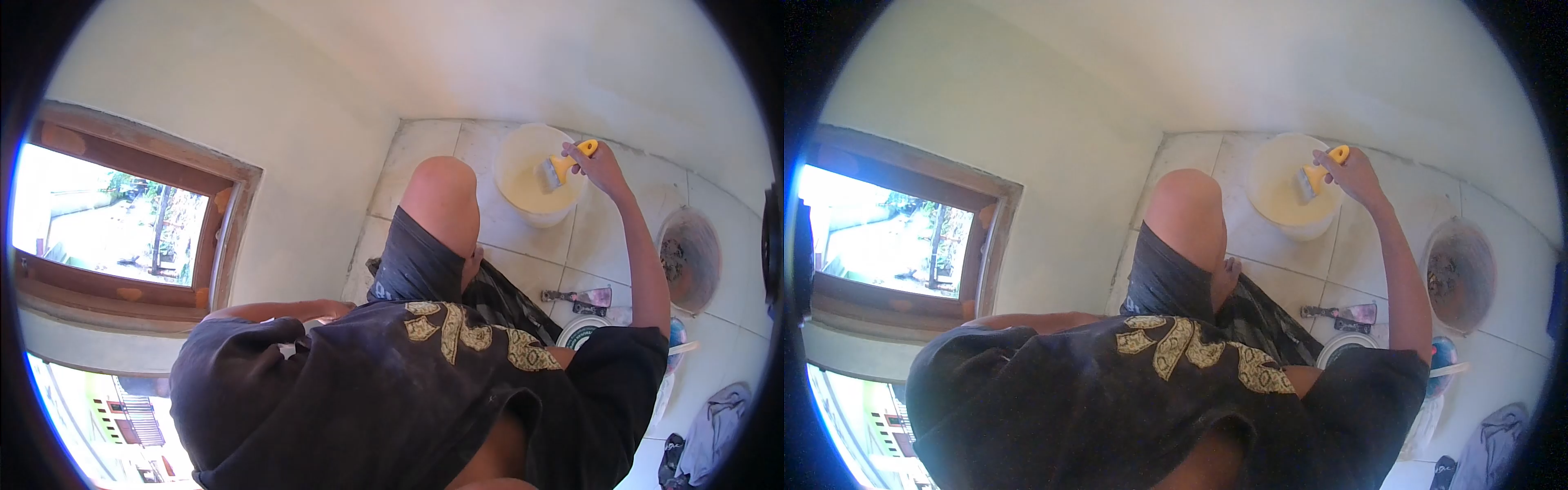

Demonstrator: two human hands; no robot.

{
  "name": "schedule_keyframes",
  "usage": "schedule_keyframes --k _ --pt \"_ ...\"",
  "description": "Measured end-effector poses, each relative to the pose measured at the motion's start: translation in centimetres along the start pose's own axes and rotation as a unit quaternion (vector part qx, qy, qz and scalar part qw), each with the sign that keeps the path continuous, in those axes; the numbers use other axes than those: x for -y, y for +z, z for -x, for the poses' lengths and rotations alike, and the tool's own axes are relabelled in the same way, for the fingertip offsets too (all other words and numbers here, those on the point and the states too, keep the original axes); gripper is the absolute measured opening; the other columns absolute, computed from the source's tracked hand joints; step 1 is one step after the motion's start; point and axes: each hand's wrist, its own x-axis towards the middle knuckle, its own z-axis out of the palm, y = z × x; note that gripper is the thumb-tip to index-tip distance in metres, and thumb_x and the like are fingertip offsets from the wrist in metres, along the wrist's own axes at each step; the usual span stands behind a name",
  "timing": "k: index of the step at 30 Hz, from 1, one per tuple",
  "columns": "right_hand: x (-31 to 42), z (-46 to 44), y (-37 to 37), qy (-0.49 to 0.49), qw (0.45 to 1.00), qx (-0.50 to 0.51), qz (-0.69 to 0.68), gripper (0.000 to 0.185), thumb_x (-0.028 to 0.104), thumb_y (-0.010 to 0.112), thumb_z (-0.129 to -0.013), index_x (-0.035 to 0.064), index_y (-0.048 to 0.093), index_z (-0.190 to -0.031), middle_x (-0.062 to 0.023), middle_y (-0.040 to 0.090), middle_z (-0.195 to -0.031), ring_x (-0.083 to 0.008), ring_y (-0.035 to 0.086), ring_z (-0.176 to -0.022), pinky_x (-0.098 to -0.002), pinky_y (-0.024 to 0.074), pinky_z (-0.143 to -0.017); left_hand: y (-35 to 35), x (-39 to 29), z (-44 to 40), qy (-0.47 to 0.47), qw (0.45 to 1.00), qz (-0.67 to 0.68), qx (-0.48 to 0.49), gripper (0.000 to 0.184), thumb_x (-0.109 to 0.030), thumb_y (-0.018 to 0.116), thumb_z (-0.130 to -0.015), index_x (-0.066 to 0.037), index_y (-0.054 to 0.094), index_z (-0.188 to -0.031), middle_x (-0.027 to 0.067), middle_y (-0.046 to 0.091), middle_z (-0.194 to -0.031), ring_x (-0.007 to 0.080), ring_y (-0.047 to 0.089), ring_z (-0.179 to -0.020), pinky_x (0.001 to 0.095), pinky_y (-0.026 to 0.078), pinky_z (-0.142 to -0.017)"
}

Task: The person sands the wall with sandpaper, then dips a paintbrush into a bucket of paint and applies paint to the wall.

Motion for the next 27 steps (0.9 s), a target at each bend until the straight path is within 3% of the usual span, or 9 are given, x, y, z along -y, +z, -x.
schedule_keyframes --k 16,27 --pt "1.4 0.4 0.2 -0.016 1.0 0.013 0.017 0.039 0.044 0.06 -0.083 0.0057 0.069 -0.082 -0.0046 0.06 -0.059 -0.0104 0.056 -0.055 -0.0261 0.0436 -0.056 0.5 0.3 -0.8 0.001 1.0 0.005 0.007 0.032 -0.016 0.059 -0.084 -0.002 0.057 -0.112 0.0068 0.059 -0.112 0.0173 0.056 -0.096 0.0354 0.048 -0.08" --pt "0.4 -0.1 0.4 -0.029 0.999 0.01 -0.025 0.04 0.045 0.061 -0.083 0.0061 0.07 -0.084 -0.0024 0.058 -0.058 -0.0081 0.052 -0.054 -0.0229 0.0406 -0.053 2.1 1.9 -1.1 0.012 1.0 0.014 -0.018 0.033 -0.015 0.06 -0.083 -0.002 0.058 -0.113 0.0069 0.059 -0.114 0.0171 0.056 -0.097 0.0347 0.048 -0.081"
